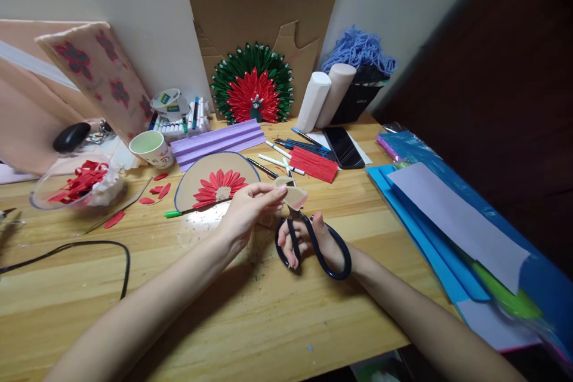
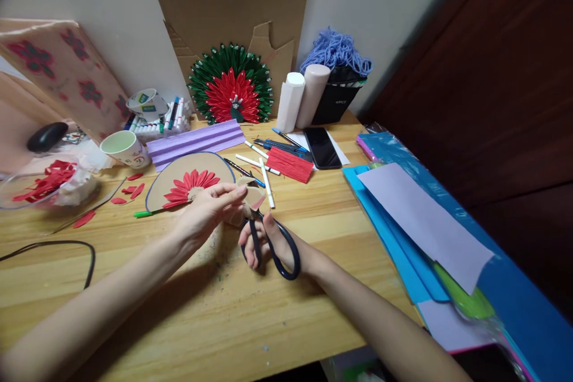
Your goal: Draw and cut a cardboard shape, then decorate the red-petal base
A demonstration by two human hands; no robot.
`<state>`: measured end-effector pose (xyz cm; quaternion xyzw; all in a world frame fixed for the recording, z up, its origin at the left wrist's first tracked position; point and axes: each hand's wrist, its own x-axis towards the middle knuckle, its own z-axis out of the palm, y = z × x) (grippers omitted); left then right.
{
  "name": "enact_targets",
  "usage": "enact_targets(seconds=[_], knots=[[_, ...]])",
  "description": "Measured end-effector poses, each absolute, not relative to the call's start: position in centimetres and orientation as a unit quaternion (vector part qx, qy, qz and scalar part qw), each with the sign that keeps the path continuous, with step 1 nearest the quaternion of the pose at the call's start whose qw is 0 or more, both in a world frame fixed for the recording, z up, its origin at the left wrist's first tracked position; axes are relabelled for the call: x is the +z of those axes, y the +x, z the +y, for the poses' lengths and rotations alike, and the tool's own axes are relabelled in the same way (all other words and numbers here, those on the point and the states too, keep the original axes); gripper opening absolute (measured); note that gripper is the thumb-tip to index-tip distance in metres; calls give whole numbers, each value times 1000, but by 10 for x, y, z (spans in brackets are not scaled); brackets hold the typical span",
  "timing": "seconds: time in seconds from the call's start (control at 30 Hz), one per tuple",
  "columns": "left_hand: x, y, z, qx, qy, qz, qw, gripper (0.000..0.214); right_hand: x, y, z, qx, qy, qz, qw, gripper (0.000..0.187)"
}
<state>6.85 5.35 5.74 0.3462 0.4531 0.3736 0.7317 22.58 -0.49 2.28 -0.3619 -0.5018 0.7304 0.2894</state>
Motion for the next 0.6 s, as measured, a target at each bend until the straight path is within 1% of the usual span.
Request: enact_targets(seconds=[0.17, 0.3, 0.6], knots=[[57, 65, 57, 329, 367, 476, 728, 29, 25, 227, -4, 747, -366, -483, 273, 91], [58, 62, 61, 344, 363, 479, 722, 27, 30, 227, -2, 774, -360, -457, 250, 87], [54, 63, 65, 351, 326, 464, 745, 27, 23, 220, -3, 779, -354, -421, 302, 77]])
